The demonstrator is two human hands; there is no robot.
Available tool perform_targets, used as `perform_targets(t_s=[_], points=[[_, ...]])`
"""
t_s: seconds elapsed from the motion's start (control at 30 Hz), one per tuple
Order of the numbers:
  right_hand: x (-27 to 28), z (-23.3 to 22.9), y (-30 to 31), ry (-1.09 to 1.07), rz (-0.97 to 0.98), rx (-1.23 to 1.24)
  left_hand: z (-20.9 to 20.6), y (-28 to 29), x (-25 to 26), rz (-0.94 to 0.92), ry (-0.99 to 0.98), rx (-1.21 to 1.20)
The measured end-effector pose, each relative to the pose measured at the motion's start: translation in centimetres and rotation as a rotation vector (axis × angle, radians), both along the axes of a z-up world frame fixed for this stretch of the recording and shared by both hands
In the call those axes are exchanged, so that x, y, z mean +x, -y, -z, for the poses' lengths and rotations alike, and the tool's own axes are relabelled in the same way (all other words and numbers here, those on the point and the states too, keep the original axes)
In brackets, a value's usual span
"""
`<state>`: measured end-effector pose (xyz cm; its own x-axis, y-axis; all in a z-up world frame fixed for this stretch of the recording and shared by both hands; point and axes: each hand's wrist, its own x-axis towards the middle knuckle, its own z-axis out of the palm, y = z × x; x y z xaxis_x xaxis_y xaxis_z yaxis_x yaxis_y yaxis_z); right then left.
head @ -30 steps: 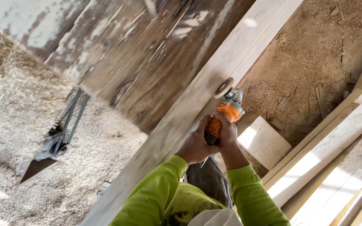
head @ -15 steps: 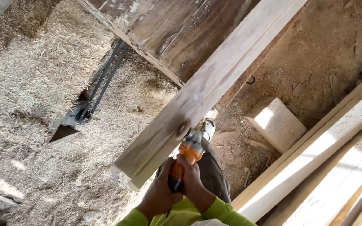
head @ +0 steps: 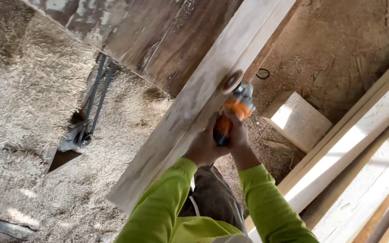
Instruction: Sand the surface and edges of a wooden plank using an angle grinder with a sanding disc.
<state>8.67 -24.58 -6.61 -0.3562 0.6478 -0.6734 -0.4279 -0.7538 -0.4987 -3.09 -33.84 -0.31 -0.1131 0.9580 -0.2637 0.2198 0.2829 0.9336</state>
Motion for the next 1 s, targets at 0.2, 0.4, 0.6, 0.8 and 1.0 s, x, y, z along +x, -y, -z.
perform_targets(t_s=[0.2,0.4,0.6,0.8,1.0], points=[[-0.4,1.5,-3.1,-0.031,-0.039,0.107,2.0,-2.5,-0.3,-0.061,0.031,0.137],[-2.2,-2.3,0.5,0.12,-0.008,0.111,0.5,1.0,-1.2,-0.055,0.053,0.006],[-3.0,-3.1,9.3,0.25,-0.015,0.015,-2.2,9.2,-2.7,-0.012,0.122,-0.164],[-4.5,-4.0,22.6,0.249,-0.04,0.01,-2.0,22.8,-4.0,-0.042,0.105,-0.157],[-6.4,-5.2,36.4,0.278,-0.043,-0.016,-5.8,35.5,-6.3,-0.008,0.092,-0.283]])
